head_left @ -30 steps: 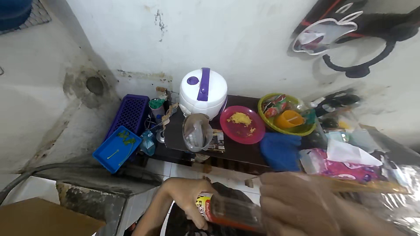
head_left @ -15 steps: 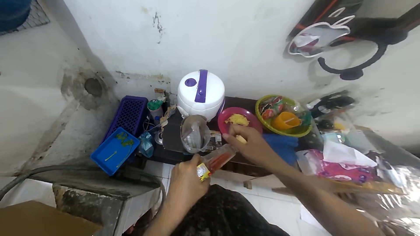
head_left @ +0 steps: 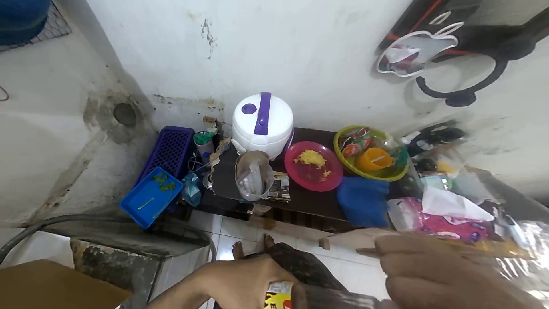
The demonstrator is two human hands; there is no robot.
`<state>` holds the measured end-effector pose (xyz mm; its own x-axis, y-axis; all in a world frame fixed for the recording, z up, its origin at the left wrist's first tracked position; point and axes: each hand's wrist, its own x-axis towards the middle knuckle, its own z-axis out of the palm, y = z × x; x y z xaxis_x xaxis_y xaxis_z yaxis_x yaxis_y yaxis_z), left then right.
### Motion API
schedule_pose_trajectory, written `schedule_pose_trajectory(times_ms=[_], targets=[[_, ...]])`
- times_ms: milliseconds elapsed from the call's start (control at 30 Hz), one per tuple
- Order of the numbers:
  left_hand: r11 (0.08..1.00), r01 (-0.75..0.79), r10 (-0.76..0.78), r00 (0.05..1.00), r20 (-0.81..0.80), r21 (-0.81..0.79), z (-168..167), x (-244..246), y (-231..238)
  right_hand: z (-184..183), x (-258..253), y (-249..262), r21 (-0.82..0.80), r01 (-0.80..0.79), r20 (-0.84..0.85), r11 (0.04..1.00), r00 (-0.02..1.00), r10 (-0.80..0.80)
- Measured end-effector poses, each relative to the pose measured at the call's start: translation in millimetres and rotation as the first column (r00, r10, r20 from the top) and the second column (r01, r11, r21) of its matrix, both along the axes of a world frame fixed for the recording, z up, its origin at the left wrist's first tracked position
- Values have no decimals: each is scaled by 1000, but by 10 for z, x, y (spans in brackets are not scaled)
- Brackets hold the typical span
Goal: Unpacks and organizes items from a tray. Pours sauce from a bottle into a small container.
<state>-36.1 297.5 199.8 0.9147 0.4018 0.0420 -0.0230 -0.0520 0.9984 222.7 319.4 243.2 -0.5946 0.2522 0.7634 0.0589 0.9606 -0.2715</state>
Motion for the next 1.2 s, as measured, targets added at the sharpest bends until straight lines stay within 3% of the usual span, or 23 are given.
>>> schedule_pose_trajectory(times_ms=[100,167,267,333,433,533,700,1000,1100,1200], targets=[[963,175,-178,984,-1,-204,-130,32,54,-144,69,-44,31,-6,-17,1000,1000,7],[913,265,-240,964,118,-311,-321,75,76,-125,38,-14,16,-16,-25,1000,1000,16],[846,293,-169,940,297,-445,-473,132,140,44,-106,217,-108,24,6,994,1000,-24],[881,138,-19,966,258,-453,-383,137,202,40,-87,401,-265,42,47,963,998,-31],[927,-326,344,936,71,-185,-219,159,205,-23,16,477,-540,110,85,835,993,-76],[850,-525,525,851,4,53,-137,241,128,-67,70,467,-763,101,4,639,988,-151],[765,-583,613,789,-33,273,-54,293,52,-67,102,421,-781,82,-47,618,981,-189],[582,-634,758,650,-56,509,-74,348,3,-79,123,422,-754,79,-52,652,983,-179],[410,-630,854,520,-35,659,-111,398,-11,-87,133,463,-666,189,57,722,977,-204],[148,-518,913,399,86,842,-181,409,72,-83,242,600,-555,296,333,777,935,-119]])
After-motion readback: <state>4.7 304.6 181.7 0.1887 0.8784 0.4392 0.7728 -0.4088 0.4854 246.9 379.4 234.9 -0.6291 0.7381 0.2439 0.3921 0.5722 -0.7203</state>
